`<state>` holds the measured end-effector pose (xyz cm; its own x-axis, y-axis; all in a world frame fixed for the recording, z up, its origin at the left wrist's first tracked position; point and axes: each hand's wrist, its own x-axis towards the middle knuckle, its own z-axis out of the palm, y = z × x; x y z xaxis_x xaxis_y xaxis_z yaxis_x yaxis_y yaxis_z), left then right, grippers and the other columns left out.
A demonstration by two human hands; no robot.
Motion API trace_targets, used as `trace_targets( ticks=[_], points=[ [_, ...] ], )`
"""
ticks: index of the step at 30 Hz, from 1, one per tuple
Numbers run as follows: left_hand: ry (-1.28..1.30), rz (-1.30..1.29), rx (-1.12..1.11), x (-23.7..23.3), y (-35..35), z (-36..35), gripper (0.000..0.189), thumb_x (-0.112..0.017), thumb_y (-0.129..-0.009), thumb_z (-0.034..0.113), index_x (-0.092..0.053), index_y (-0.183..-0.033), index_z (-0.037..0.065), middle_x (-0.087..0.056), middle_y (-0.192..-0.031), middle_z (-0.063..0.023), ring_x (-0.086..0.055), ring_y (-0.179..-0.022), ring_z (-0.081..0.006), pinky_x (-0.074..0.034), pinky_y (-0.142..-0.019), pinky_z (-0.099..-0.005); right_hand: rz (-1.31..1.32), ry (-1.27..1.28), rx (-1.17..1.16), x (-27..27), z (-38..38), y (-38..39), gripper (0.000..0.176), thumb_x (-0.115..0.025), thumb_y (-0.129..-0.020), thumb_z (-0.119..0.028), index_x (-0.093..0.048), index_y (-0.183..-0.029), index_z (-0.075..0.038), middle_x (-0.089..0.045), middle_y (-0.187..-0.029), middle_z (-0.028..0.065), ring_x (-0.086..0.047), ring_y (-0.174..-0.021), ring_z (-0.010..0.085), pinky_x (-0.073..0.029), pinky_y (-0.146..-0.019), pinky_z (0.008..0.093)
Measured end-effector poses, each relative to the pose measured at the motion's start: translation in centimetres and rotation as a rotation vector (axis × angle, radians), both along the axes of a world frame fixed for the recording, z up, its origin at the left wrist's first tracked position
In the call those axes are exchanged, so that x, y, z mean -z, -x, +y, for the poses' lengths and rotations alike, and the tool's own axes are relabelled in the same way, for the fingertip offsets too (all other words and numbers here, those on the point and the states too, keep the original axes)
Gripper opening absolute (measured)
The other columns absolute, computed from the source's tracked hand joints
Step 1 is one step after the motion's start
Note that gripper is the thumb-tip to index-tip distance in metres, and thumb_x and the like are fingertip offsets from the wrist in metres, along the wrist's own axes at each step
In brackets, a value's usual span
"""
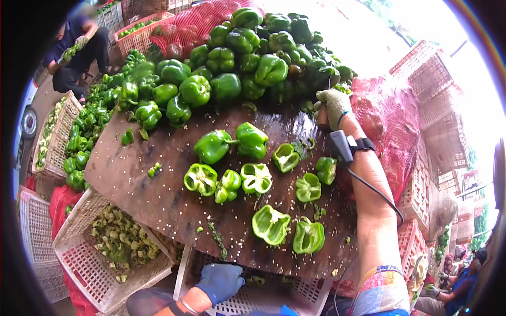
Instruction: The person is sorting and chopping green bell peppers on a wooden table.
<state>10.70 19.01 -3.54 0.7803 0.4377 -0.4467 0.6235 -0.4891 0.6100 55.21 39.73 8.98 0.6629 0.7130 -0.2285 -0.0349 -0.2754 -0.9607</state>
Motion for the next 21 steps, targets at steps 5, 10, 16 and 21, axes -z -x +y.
trace_targets(
  ticks=[5,10,16,21],
  points=[
    [-0.005,-0.048,0.026,-0.5,-0.3,0.4,0.028,-0.067,-0.087,0.036,-0.067,-0.088,0.008,-0.071,-0.085,-0.0158,-0.07,-0.083,-0.0383,-0.054,-0.077,-0.0528,-0.472,0.116,-0.703,-0.9,-9.7,-1.8,0.008,-0.064,-0.081,-0.013,-0.06,-0.079,-0.007,-0.057,-0.065,0.0086,-0.059,-0.055,0.0263,-0.047,-0.05,0.0408],
    [-0.04,-0.036,0.046,-1.2,-0.4,-0.1,0.027,-0.069,-0.086,0.036,-0.067,-0.089,0.009,-0.071,-0.084,-0.015,-0.07,-0.083,-0.0375,-0.054,-0.076,-0.0528,-0.348,0.768,-0.457,-4.0,-15.2,6.7,0.017,-0.079,-0.056,-0.009,-0.069,-0.069,-0.013,-0.066,-0.08,0.0094,-0.068,-0.08,0.0304,-0.055,-0.071,0.0391],
    [-0.106,-0.108,0.057,-1.1,0.9,-1.5,0.026,-0.071,-0.085,0.033,-0.065,-0.094,0.01,-0.069,-0.086,-0.0154,-0.07,-0.083,-0.0381,-0.054,-0.076,-0.053,-0.463,0.594,-0.518,-3.7,-18.2,7.2,0.022,-0.073,-0.067,-0.006,-0.073,-0.089,-0.01,-0.063,-0.075,0.0056,-0.063,-0.065,0.0224,-0.05,-0.057,0.0359],
    [-0.135,-0.096,0.083,-1.3,0.8,-1.7,0.027,-0.071,-0.085,0.033,-0.065,-0.099,0.01,-0.069,-0.088,-0.0157,-0.07,-0.084,-0.0383,-0.054,-0.077,-0.0533,-0.192,0.252,-0.211,-8.4,-20.0,10.2,0.043,-0.062,-0.083,-0.004,-0.068,-0.125,0.0,-0.061,-0.075,-0.0003,-0.053,-0.053,0.0089,-0.043,-0.047,0.0275]
  ],
)
